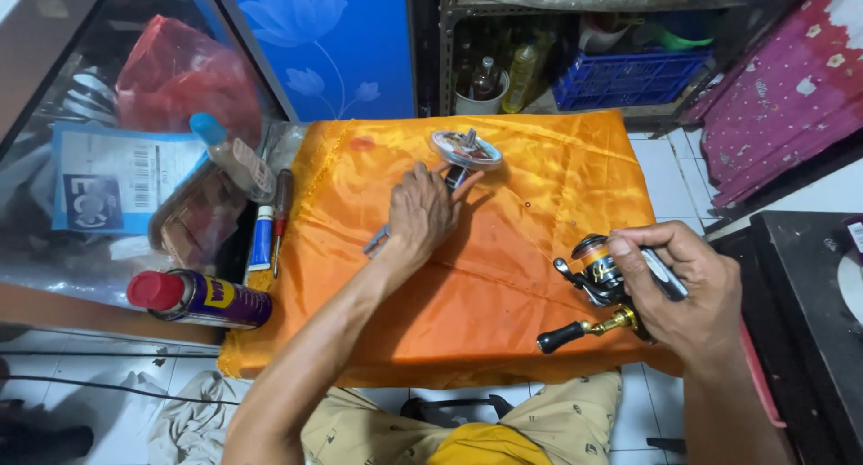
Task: Assembling a fishing reel by attaching the spool and handle and adjusting with pliers.
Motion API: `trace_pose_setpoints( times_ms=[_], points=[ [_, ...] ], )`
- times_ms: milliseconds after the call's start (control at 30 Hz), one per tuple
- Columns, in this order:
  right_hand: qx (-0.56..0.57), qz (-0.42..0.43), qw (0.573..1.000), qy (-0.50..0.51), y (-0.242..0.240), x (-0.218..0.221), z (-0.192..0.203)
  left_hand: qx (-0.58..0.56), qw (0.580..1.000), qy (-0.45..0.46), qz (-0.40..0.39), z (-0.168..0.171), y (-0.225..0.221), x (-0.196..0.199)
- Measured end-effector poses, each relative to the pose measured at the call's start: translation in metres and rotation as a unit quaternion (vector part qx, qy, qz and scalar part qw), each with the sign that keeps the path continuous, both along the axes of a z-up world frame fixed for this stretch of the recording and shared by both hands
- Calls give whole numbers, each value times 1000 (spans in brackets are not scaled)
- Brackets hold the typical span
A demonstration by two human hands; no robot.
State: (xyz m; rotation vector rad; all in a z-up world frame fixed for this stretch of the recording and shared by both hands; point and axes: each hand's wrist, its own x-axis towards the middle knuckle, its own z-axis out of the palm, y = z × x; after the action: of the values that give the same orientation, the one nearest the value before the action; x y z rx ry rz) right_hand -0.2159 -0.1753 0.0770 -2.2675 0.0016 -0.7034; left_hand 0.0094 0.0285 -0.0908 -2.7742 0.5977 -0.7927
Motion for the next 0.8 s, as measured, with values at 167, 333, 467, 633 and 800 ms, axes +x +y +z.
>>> trace_pose_setpoints(
  times_ms=[167,333,467,633,800],
  points=[
    [3,-18,1000,14,2,4,-3,-59,997,51,4,-35,-13,1],
    [-5,-2,1000,3,4,9,-6,-182,983,21,-28,-41,-15,20],
    [-2,15,1000,4,2,9,-9,-189,980,47,-31,-39,-8,16],
    [-2,3,1000,6,0,8,-5,-196,968,147,-54,-17,2,17],
    [-6,-18,1000,12,-2,3,-1,-214,941,219,-142,1,26,4]
  ],
)
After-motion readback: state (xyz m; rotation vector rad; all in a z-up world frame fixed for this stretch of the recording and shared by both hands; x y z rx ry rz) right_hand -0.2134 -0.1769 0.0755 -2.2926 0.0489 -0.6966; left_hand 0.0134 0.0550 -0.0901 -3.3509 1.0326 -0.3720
